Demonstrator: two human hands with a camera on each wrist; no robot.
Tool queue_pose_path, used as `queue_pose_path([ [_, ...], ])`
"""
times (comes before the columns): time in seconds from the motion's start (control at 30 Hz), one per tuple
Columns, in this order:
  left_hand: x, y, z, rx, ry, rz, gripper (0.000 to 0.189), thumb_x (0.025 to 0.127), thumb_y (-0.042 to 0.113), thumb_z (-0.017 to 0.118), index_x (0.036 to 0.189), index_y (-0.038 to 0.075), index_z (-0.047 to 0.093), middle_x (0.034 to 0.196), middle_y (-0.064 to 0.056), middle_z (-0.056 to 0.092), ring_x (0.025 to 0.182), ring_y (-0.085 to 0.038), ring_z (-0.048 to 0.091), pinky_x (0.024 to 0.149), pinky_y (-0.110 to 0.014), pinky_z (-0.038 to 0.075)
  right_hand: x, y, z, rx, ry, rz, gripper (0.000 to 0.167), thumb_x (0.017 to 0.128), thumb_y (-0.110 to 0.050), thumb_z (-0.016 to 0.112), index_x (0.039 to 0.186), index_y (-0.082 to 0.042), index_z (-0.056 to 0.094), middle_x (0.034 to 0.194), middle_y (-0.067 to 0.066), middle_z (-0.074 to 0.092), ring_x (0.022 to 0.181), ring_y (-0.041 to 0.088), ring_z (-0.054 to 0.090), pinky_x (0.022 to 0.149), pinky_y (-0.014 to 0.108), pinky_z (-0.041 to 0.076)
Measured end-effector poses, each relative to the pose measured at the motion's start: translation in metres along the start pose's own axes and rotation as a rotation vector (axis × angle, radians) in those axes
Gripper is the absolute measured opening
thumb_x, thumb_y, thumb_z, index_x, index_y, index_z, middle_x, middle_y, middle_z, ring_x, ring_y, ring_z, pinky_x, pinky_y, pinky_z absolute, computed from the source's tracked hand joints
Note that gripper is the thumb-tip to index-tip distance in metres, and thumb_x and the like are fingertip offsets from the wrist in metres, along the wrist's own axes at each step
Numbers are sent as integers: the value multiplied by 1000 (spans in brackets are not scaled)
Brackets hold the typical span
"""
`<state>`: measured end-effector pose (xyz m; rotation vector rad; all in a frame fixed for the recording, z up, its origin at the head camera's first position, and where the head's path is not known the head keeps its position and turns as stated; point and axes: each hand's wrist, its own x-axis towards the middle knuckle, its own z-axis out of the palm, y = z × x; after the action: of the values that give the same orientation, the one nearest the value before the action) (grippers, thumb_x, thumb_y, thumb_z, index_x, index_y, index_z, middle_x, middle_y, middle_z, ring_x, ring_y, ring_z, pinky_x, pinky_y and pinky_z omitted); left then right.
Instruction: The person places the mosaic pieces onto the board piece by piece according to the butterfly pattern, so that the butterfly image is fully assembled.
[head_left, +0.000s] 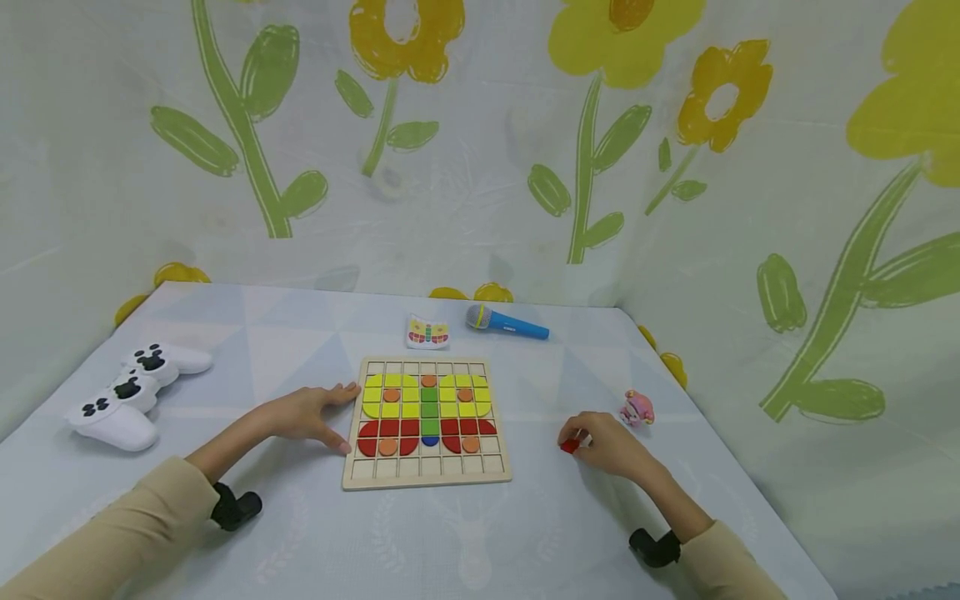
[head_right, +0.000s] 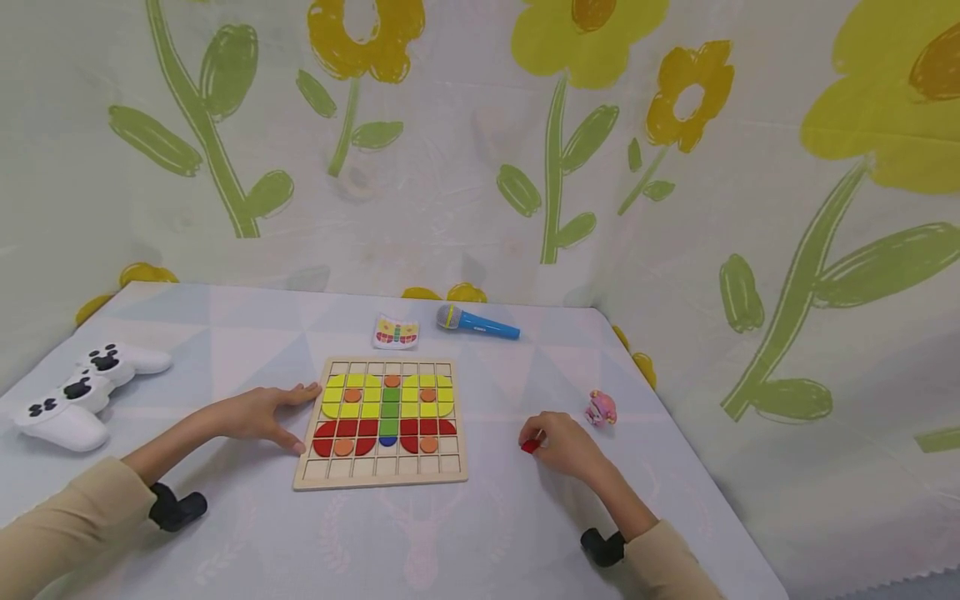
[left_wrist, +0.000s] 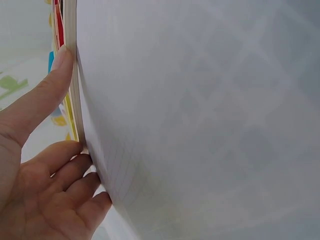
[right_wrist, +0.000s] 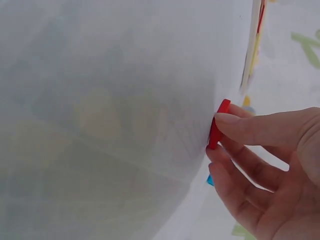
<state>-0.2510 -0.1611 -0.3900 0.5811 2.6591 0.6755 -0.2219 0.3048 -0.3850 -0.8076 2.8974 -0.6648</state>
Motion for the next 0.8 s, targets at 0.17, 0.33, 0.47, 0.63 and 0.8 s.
queue_pose_path([
  [0.17,1,-1,1,-6,-4,1,104,68,40,86,147,-2,33,148,-32,28,137,-49,24,105,-62,27,0,0,-3,-8,-25,24,20,79,9,69,90,-8,70,83,-1,62,78,18,57,63,24,50],
  [0.33,2,-2,1,-4,-5,0,104,67,40,86,147,-2,34,148,-32,28,137,-50,24,105,-63,27,0,-2,-6,-36,-22,6,15,78,2,76,86,-8,68,79,-2,59,73,14,55,61,24,49],
  [0.47,2,-1,1,-3,-4,0,104,67,41,86,147,-2,34,148,-32,28,137,-50,24,105,-63,26,-1,-2,-8,8,-26,-8,14,79,-2,77,82,-9,66,75,-6,60,69,8,54,62,23,49],
  [0.63,1,-2,1,3,-1,7,103,68,40,86,147,-3,34,148,-32,29,137,-50,25,104,-63,27,2,-5,-7,68,-27,-8,10,83,-7,75,88,-11,67,78,-6,63,69,7,55,63,23,51],
  [0.8,1,-2,1,-1,1,5,104,67,41,86,147,-2,34,148,-31,28,137,-49,24,105,-63,27,10,-14,-1,115,-42,-10,11,85,-7,73,95,-12,71,85,-4,67,70,8,58,63,22,52],
])
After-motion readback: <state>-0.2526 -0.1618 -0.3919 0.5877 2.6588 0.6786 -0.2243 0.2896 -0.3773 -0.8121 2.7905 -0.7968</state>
